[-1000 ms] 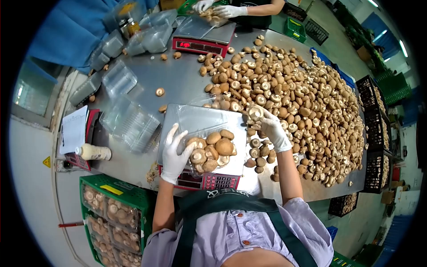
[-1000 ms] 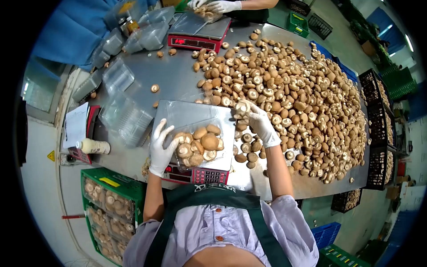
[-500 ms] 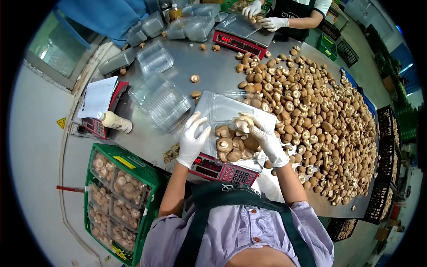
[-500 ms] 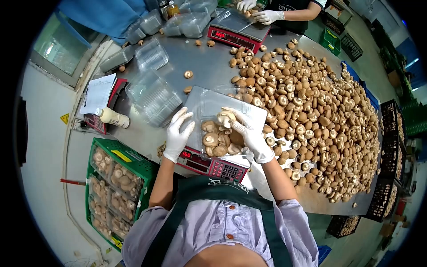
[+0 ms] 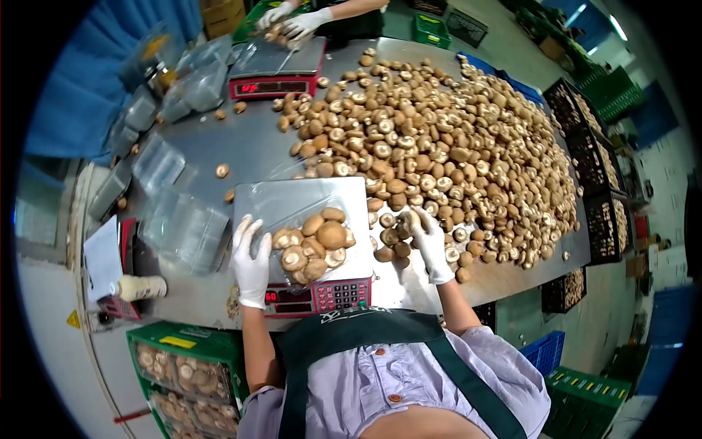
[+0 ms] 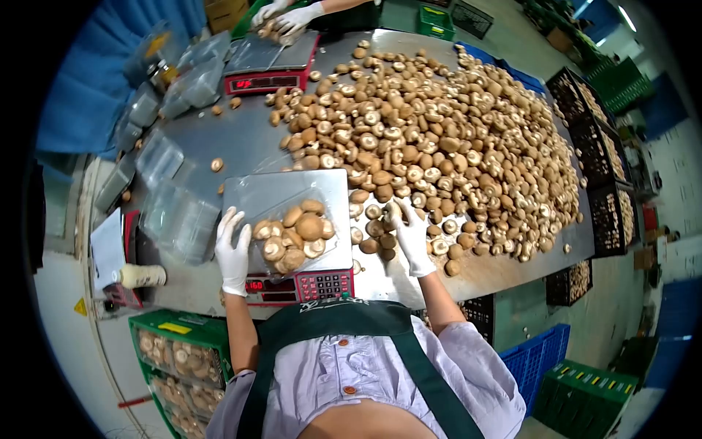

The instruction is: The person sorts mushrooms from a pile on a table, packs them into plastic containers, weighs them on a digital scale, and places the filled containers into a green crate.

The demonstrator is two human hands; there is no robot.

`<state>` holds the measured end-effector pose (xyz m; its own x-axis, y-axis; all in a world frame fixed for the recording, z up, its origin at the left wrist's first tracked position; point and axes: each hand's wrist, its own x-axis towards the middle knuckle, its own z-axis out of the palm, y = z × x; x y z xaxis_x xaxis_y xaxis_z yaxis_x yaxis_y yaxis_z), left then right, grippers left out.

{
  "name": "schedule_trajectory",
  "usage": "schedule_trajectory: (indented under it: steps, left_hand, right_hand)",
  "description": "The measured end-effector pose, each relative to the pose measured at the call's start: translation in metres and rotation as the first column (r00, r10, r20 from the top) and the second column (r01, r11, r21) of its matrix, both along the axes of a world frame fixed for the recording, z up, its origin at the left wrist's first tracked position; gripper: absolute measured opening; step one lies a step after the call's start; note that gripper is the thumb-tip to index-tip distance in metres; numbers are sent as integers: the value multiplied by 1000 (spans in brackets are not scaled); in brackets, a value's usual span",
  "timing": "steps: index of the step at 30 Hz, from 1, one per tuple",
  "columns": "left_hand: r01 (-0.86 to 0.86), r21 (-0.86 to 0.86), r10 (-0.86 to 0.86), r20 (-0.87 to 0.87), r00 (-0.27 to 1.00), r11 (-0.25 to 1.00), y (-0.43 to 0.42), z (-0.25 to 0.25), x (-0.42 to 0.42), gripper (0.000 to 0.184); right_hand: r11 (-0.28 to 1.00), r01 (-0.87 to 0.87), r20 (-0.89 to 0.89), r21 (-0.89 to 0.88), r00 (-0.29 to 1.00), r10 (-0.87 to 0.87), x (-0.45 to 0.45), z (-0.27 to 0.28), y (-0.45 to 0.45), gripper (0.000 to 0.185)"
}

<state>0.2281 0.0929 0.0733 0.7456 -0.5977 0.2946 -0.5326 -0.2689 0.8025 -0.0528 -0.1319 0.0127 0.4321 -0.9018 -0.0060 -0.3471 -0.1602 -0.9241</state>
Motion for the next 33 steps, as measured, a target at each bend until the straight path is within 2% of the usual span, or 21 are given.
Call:
schedule_trajectory:
  steps: [1,2,3,5,7,9,11,12,13,17,19,21,22,23,25,27,29,30,31,32,33]
  left_hand:
    - [8,20,-9,20,1000,1000,-2,2,1,26]
    - [17,35,-17,23,1000,999,-4,2,1,27]
    - [21,51,-22,27,999,998,-6,3,2,27]
    - [34,61,-36,29,999,998,-11,5,2,27]
    - [42,77,-44,28,999,996,-14,6,2,27]
    - [50,79,-53,30,998,996,-16,8,2,27]
    - [54,86,-57,39,998,995,-16,8,3,28]
    - [54,89,-58,48,997,995,-16,7,3,28]
    - [55,89,-59,47,997,995,-16,7,4,28]
    - [27,81,-30,37,999,996,-13,5,8,28]
    - [10,79,-13,39,999,997,-11,4,10,28]
    - [-10,88,8,28,1000,996,-9,4,11,29]
    - [-17,91,14,28,1000,996,-8,3,12,29]
    - [-19,93,17,29,999,996,-8,3,12,29]
    - [-27,99,24,30,999,995,-8,2,13,29]
    - [-30,85,26,51,998,996,-7,3,12,29]
    - [-48,83,44,47,998,995,-5,7,12,29]
    - [-65,80,62,40,997,995,-4,8,12,29]
    - [-81,80,78,37,996,994,-1,6,13,29]
    - [-76,69,72,54,996,995,1,4,15,29]
    - [-70,61,65,71,995,996,3,1,16,29]
  right_hand:
    - [985,51,-135,-164,988,-74,-9,-9,4,42]
    - [926,-71,-298,-372,954,-46,-21,-16,3,51]
    - [934,-148,-413,-326,911,0,-24,-8,10,53]
    - [941,-164,-394,-297,919,36,-34,-21,9,52]
    - [967,-50,-287,-249,958,-24,-36,-17,3,50]
    - [956,77,-197,-282,971,-136,-35,-25,-14,44]
    - [922,42,-287,-384,944,-162,-26,-2,-31,42]
    - [885,51,-281,-464,938,-201,-23,-8,-45,40]
    - [858,88,-287,-506,921,-264,-14,6,-52,38]
    - [760,74,-334,-646,867,-369,6,5,-111,32]
    - [805,45,-403,-591,848,-344,24,10,-129,32]
    - [860,-61,-549,-507,792,-267,42,16,-139,37]
    - [729,-253,-562,-635,800,-212,43,-2,-150,41]
    - [638,-351,-627,-685,729,-273,45,-21,-160,44]
    - [727,-330,-696,-602,664,-275,55,-29,-171,42]
    - [842,-268,-722,-468,665,-189,57,-16,-176,37]
    - [833,-190,-650,-520,720,-242,53,-4,-167,38]
    - [869,-143,-599,-473,776,-198,48,-5,-168,44]
    - [964,-76,-521,-257,850,-72,47,17,-155,43]
    - [1000,-28,-291,10,956,30,45,33,-143,42]
    - [957,-49,-25,286,998,58,43,39,-132,40]
